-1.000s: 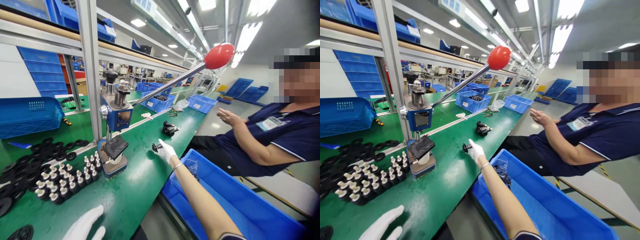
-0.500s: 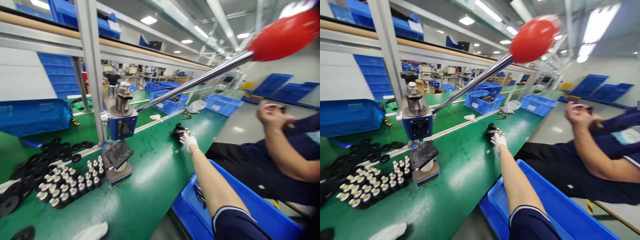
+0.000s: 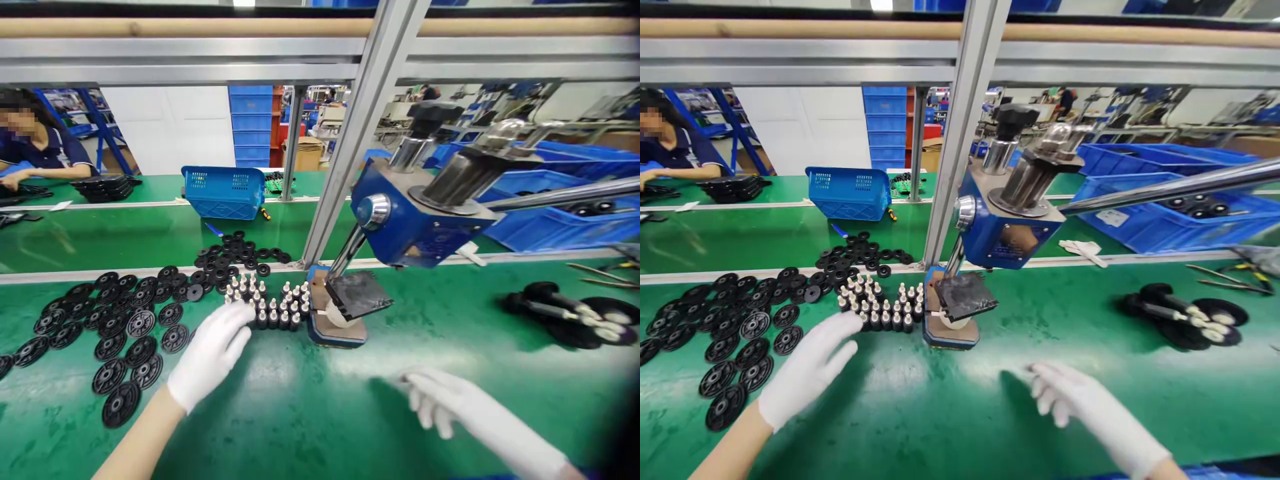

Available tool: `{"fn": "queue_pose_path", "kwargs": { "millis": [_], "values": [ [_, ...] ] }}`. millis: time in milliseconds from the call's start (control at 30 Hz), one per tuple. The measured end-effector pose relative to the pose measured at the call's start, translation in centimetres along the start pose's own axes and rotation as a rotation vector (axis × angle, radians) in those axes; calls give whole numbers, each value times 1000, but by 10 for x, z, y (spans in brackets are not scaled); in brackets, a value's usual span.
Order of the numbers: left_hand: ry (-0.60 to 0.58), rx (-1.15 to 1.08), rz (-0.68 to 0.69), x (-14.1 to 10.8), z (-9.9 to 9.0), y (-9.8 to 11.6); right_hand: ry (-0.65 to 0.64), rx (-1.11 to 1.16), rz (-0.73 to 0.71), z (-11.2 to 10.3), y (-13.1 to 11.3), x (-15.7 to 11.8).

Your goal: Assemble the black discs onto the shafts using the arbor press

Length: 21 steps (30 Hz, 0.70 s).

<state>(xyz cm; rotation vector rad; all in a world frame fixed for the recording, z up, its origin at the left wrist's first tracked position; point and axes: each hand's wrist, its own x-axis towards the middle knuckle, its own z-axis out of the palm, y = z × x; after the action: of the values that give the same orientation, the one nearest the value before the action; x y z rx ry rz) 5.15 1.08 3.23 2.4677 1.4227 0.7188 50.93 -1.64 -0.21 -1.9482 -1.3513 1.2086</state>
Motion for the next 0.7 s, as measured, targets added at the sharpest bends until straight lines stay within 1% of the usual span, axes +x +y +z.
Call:
{"fn": "queue_pose_path", "kwargs": {
  "millis": [33,67,100,133,167,200,267,300,333,367,433,600,700],
  "values": [
    [37,11,19,11,-2,-9,-182,13,9,25,-12,-9],
    [75,26,40,24,-3,-16,-334,-19,-31,50,-27,-16],
    [107,50,61,39,-2,-22,-389,-56,-84,76,-44,-20],
    [114,89,78,53,1,-25,-374,-90,-132,100,-63,-21],
    [113,139,87,67,5,-27,-294,-105,-198,123,-82,-18],
    [107,167,97,79,10,-27,-175,-149,-281,142,-100,-12],
    [84,201,121,95,22,-26,116,-429,-442,173,-129,6],
    [75,208,134,99,27,-25,188,-491,-464,184,-138,15],
    [67,217,143,101,31,-24,245,-559,-488,193,-144,23],
    [64,226,147,101,34,-24,276,-606,-502,198,-148,29],
    [66,243,138,98,37,-24,297,-671,-529,204,-148,37],
    [76,271,81,95,36,-28,280,-784,-602,198,-144,49],
    [85,273,63,96,36,-31,273,-844,-667,200,-139,48]
  ]
}}
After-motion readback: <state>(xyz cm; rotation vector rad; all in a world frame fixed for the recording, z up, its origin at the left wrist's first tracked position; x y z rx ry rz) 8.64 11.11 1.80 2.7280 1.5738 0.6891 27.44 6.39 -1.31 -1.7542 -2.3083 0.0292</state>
